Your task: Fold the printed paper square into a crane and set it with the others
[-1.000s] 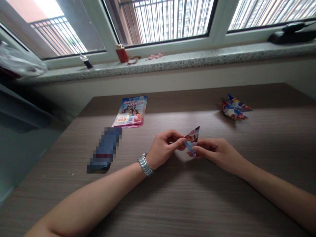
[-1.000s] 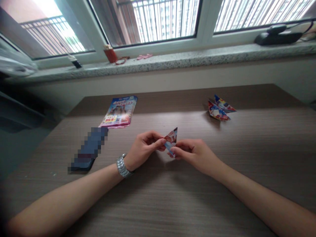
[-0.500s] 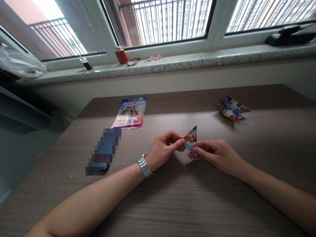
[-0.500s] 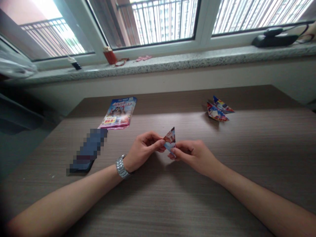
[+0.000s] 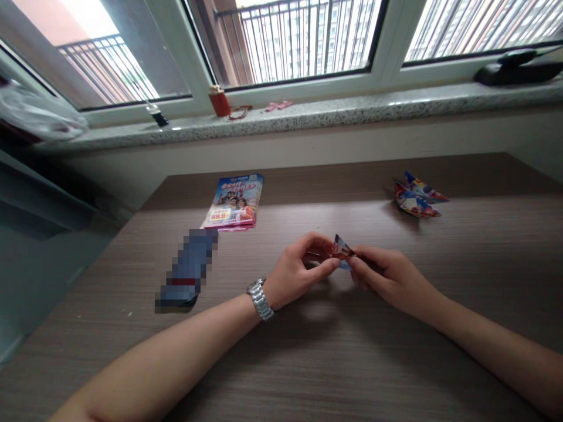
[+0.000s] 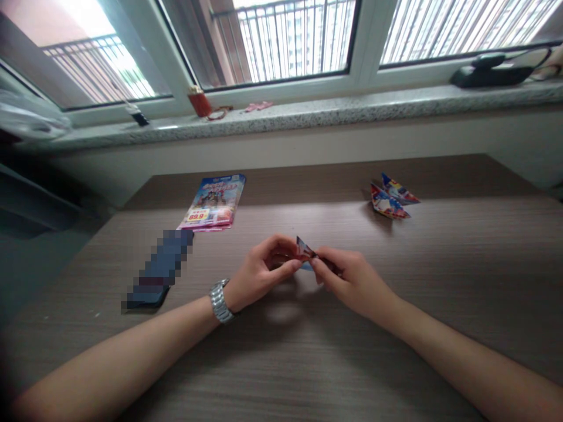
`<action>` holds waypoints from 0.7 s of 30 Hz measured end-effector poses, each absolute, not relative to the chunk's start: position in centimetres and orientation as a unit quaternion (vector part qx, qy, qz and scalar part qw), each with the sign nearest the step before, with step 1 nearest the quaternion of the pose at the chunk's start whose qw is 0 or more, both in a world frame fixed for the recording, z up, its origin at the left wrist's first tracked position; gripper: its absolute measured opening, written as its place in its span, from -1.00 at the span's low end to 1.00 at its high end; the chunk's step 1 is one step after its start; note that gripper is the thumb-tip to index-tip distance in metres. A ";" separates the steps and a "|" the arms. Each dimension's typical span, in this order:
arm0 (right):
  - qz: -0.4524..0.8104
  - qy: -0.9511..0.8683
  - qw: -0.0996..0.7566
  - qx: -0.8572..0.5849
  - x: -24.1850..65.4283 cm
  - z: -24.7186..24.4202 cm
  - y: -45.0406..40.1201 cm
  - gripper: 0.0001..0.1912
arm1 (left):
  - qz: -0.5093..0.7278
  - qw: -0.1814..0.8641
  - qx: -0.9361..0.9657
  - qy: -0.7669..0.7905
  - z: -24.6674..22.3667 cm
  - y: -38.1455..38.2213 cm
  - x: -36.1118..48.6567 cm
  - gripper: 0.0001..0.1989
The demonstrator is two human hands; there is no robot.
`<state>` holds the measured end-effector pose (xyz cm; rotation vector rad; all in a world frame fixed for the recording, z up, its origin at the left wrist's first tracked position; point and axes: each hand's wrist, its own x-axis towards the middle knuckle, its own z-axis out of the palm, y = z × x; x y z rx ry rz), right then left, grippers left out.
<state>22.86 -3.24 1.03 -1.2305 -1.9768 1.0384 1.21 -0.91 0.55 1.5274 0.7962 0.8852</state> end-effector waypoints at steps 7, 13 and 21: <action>0.266 -0.827 0.273 -0.414 22.7 0.9 -3.2 -0.75 | 0.371 0.470 0.728 0.334 1.3 -1.1 1.1 -0.81; 0.265 -0.835 0.283 -0.392 23.1 0.0 -3.0 -0.78 | 0.368 0.411 0.757 0.350 1.6 -1.2 1.0 -0.85; 0.217 -0.860 0.273 -0.371 23.4 0.0 -3.0 -0.76 | 0.342 0.304 0.818 0.348 1.4 -1.5 1.1 -0.89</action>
